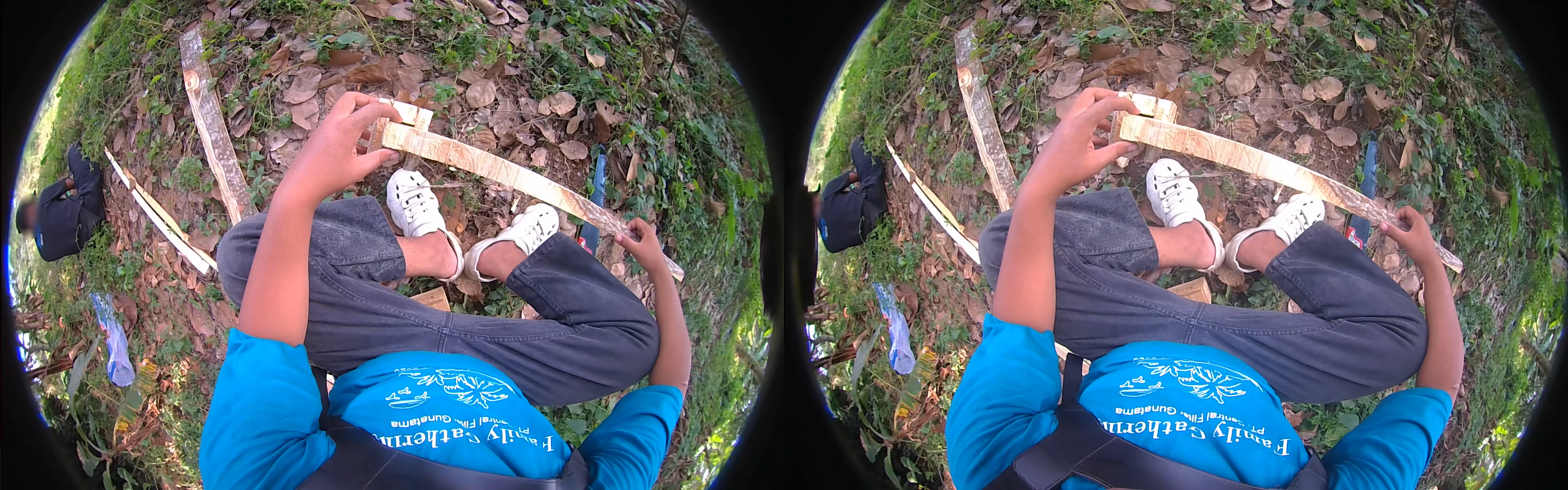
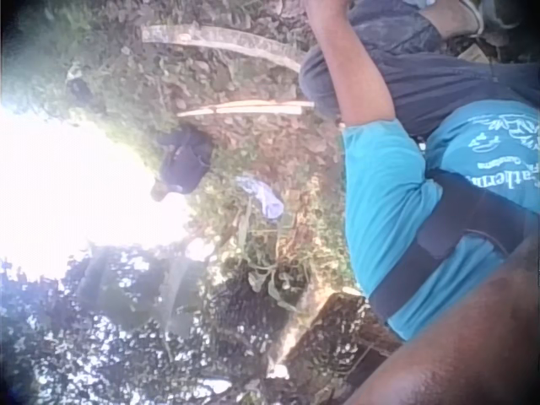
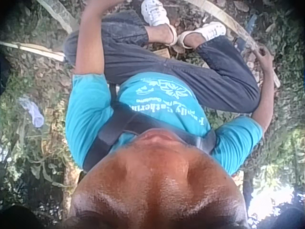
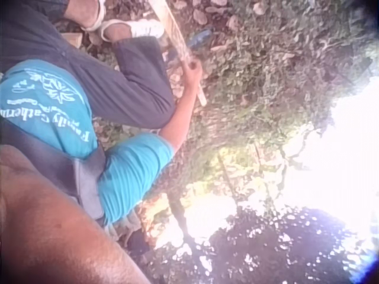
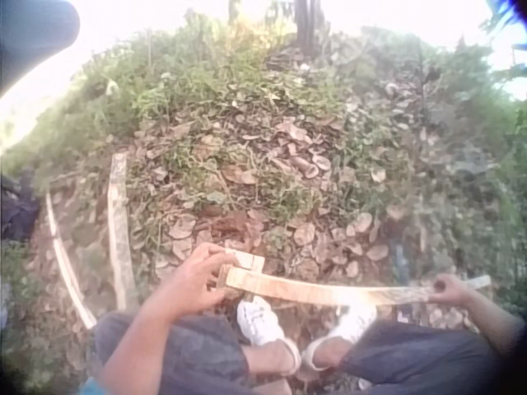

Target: The person sits on the ground and uses a red knife to shave and shape a long, thin piece of wood. They repeatedly scrape the surface to smooth it and occasionally inspect the wood by holding it up.

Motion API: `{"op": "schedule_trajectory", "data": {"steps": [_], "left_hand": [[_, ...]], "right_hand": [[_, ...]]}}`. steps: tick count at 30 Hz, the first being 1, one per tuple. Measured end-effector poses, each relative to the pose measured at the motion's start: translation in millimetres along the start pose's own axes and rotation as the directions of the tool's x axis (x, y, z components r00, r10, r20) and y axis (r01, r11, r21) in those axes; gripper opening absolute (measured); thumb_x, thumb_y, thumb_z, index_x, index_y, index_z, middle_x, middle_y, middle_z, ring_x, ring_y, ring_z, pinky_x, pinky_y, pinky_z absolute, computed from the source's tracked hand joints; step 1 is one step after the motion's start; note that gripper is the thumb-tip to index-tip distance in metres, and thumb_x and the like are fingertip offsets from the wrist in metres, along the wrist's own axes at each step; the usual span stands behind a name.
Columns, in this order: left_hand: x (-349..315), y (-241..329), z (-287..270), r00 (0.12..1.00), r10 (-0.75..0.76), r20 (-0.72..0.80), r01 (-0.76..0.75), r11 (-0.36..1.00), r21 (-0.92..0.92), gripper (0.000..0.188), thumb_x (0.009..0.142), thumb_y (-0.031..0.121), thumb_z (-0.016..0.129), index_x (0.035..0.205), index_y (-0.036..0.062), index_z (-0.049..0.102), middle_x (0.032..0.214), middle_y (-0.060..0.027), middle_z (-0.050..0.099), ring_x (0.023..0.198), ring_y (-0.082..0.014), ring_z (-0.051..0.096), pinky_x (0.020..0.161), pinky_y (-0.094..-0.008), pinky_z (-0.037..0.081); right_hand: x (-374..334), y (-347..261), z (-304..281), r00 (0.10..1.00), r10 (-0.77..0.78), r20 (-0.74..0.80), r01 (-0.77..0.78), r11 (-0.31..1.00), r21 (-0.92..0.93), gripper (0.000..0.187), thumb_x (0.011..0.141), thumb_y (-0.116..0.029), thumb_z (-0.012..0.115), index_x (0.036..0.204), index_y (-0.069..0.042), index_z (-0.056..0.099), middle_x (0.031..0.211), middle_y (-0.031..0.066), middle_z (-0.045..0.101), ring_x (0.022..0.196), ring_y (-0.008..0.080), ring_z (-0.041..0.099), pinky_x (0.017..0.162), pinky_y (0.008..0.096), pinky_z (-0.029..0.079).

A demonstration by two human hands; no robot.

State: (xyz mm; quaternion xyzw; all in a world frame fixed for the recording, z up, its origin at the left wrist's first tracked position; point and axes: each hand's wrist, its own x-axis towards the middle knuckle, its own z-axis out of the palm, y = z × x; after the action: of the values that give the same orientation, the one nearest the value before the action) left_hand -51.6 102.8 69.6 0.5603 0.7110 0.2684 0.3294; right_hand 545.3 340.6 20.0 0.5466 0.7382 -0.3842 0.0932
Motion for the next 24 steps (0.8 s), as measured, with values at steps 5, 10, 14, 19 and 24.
{"op": "schedule_trajectory", "data": {"steps": [5, 10, 14, 19, 24], "left_hand": [[1, 0, 0, 1.0, 0.006, -0.001, -0.006, 1.0, -0.014, 0.042, 0.082, 0.011, 0.083, 0.12, 0.0152, 0.065, 0.13, -0.0043, 0.055, 0.103, -0.0216, 0.061, 0.083, -0.0356, 0.06], [1, -1, 0, 1.0, 0.012, -0.008, -0.012, 1.0, -0.024, 0.042, 0.082, 0.01, 0.083, 0.12, 0.0133, 0.065, 0.13, -0.0053, 0.055, 0.102, -0.021, 0.062, 0.081, -0.0342, 0.059], [2, -3, -1, 0.999, 0.042, -0.01, -0.042, 0.999, 0.002, 0.041, 0.082, 0.008, 0.082, 0.12, 0.0116, 0.065, 0.13, -0.0064, 0.055, 0.102, -0.02, 0.063, 0.079, -0.032, 0.058], [2, -2, -2, 0.999, 0.033, 0.003, -0.033, 0.999, 0.026, 0.041, 0.083, 0.007, 0.081, 0.12, 0.0106, 0.064, 0.129, -0.0071, 0.055, 0.101, -0.0192, 0.062, 0.079, -0.0312, 0.058], [2, -1, -2, 0.999, 0.038, -0.004, -0.038, 0.999, 0.038, 0.041, 0.083, 0.005, 0.08, 0.12, 0.0103, 0.064, 0.13, -0.0073, 0.054, 0.101, -0.0185, 0.063, 0.078, -0.0306, 0.058]], "right_hand": [[2, 1, 0, 0.999, -0.035, 0.0, 0.035, 0.999, -0.02, 0.042, 0.085, -0.032, 0.085, 0.094, -0.005, 0.054, 0.078, -0.0056, 0.049, 0.07, 0.0042, 0.045, 0.062, 0.023, 0.039], [2, 3, 0, 1.0, -0.003, 0.011, 0.003, 1.0, 0.025, 0.041, 0.085, -0.03, 0.085, 0.096, -0.005, 0.054, 0.077, -0.005, 0.052, 0.068, 0.0038, 0.048, 0.06, 0.0234, 0.041], [4, 6, 0, 1.0, -0.016, 0.009, 0.016, 1.0, 0.003, 0.042, 0.085, -0.031, 0.085, 0.095, -0.005, 0.054, 0.077, -0.0053, 0.051, 0.067, 0.0036, 0.047, 0.059, 0.0232, 0.04], [2, -3, -1, 1.0, 0.01, 0.016, -0.01, 1.0, -0.015, 0.042, 0.084, -0.032, 0.085, 0.094, -0.005, 0.054, 0.078, -0.0055, 0.05, 0.069, 0.0045, 0.045, 0.061, 0.0239, 0.037], [0, -9, -2, 1.0, 0.021, 0.015, -0.021, 1.0, -0.023, 0.043, 0.082, -0.034, 0.085, 0.093, -0.005, 0.055, 0.08, -0.0041, 0.051, 0.072, 0.0057, 0.045, 0.063, 0.0251, 0.038]]}}
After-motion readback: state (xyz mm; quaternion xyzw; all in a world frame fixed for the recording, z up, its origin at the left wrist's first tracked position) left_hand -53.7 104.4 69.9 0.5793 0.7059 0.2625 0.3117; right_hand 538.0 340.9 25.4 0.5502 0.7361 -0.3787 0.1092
